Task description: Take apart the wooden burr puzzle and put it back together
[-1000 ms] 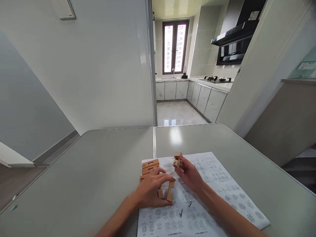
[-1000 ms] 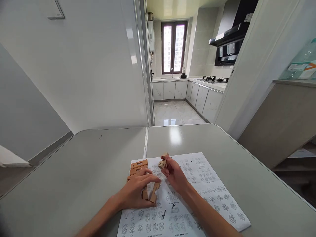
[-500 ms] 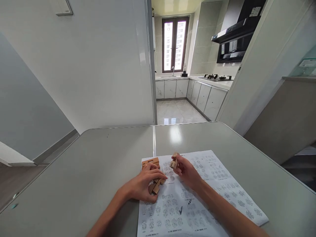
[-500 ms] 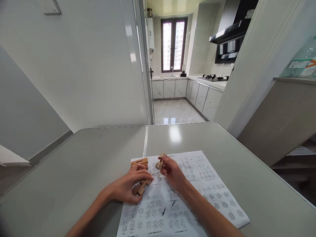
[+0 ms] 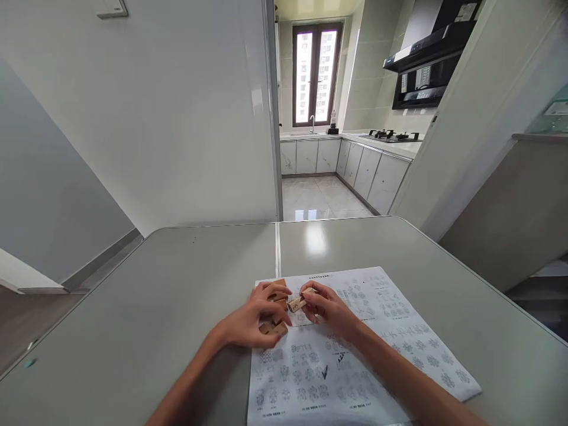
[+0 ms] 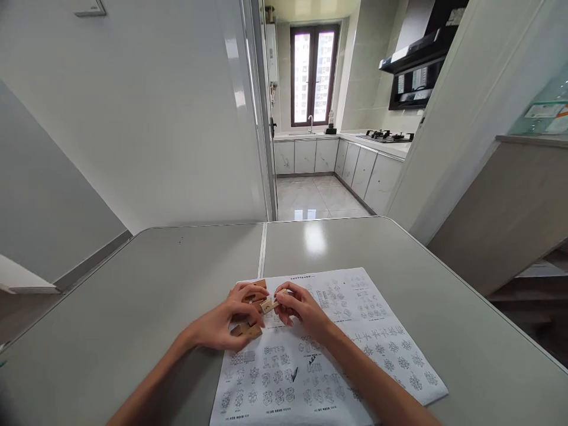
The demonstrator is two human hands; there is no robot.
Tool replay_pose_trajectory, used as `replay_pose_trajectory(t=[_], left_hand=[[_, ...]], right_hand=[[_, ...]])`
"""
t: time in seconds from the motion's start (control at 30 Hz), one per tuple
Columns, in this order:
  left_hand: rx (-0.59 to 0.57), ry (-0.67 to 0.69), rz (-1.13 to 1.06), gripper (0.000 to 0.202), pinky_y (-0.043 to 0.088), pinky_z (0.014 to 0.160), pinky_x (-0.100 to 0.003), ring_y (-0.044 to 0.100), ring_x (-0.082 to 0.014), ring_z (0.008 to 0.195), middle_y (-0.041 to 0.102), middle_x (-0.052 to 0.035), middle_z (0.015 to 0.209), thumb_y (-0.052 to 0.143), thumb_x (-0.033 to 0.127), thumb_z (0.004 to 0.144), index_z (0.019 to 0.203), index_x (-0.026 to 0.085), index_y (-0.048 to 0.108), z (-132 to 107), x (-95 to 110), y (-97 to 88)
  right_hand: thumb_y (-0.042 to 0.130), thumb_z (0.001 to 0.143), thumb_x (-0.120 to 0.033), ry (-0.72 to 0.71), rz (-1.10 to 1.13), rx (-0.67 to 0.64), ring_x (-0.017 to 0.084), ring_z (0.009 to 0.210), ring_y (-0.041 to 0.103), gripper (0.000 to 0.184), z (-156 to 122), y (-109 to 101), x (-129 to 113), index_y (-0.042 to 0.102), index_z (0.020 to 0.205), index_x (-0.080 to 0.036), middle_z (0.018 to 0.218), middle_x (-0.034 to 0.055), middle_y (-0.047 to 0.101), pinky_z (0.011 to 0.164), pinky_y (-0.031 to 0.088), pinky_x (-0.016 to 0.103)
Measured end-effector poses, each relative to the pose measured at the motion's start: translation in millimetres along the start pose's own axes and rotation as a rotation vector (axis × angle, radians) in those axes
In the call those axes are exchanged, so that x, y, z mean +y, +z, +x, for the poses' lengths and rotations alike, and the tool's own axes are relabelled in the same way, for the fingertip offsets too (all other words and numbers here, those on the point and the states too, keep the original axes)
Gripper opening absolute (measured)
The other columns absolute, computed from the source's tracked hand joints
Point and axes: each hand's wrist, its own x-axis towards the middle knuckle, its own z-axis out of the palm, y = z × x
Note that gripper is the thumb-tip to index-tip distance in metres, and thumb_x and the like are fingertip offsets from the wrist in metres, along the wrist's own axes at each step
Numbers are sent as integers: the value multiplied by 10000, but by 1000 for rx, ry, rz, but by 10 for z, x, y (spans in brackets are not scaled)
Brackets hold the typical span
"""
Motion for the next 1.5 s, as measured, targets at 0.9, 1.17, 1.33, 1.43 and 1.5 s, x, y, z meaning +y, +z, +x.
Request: replay_pose_trajectory(t=[0.9, 1.17, 1.33, 1.43, 1.5], left_hand=[[677, -449, 237, 251, 475, 865, -379, 647, -253, 943, 741, -62, 963, 545, 419, 928, 867, 220, 686, 91, -795, 145], [676, -436, 249, 236, 483, 890, -390, 655, -249, 957, 744, -52, 967, 533, 403, 941, 864, 229, 673, 84, -824, 164], [675, -440, 257, 230, 486, 903, -399, 662, -253, 968, 748, -54, 979, 537, 401, 939, 879, 228, 676, 82, -827, 167], [676, -442, 262, 237, 489, 899, -400, 661, -254, 968, 748, -57, 979, 534, 407, 941, 883, 228, 679, 83, -828, 166], [676, -442, 265, 243, 491, 895, -399, 659, -255, 965, 747, -57, 972, 529, 410, 944, 879, 230, 678, 84, -825, 163]], right_hand=[[814, 796, -309, -4, -590, -259, 87, 530, 385, 222, -152, 218, 247, 698, 949, -198, 599, -84, 472, 512, 304, 231], [819, 763, -244, -157, -740, -205, 95, 573, 457, 234, -149, 225, 274, 717, 970, -207, 695, -57, 545, 540, 372, 222], [796, 768, -195, -216, -862, -183, 93, 566, 481, 240, -164, 250, 279, 699, 986, -221, 698, -66, 563, 563, 402, 219], [807, 781, -216, -301, -951, -185, 102, 614, 509, 238, -167, 256, 269, 713, 999, -231, 798, -36, 605, 605, 427, 230], [828, 781, -256, -348, -997, -178, 117, 673, 546, 257, -165, 248, 274, 729, 1017, -244, 923, 0, 630, 645, 453, 243]])
